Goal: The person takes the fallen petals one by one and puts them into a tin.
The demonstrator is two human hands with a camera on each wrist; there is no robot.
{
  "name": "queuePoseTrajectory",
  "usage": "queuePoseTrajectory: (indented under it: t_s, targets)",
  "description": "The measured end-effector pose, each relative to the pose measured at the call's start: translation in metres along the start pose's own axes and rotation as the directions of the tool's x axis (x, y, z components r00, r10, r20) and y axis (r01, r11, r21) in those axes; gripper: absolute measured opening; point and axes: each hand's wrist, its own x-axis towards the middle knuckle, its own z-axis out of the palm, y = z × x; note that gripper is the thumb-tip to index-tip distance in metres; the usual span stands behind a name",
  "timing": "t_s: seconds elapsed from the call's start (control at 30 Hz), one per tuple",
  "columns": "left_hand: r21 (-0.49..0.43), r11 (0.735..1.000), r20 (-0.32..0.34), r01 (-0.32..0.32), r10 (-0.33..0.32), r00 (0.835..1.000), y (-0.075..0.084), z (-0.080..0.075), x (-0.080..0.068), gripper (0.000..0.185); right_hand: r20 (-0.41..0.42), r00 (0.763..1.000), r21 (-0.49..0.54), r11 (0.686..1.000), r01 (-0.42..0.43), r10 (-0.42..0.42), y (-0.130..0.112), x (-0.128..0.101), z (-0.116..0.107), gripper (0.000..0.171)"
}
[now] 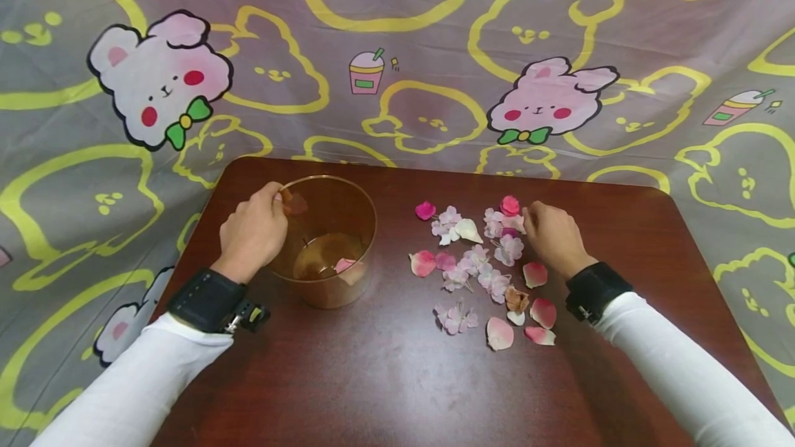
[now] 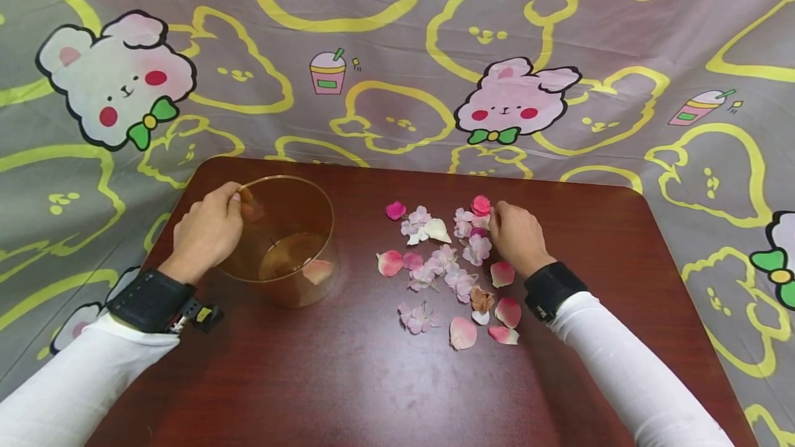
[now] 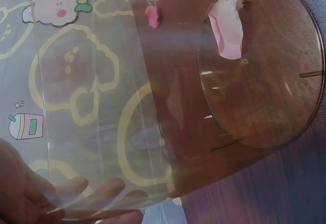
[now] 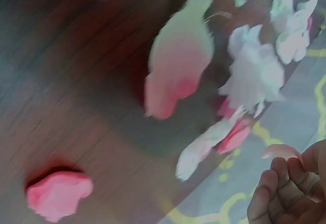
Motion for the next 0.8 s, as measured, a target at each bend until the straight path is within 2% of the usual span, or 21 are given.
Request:
queuePoseTrajectory:
  t_s: [0.4, 0.8]
  targets:
    - [0.006, 1.0, -0.005, -0.019, 0.019, 1.0, 0.0, 0.0, 0.0, 0.037, 0.013, 0.995, 0.038, 0.995, 0.094, -0.095, -0.031, -0.011, -0.003, 0.015]
    - [0.01, 1.0, 0.001, -0.003, 0.003, 1.0, 0.0, 0.001, 0.0, 0.038, 0.011, 0.989, 0.036, 0.989, 0.146, -0.147, -0.049, -0.017, -0.003, 0.019]
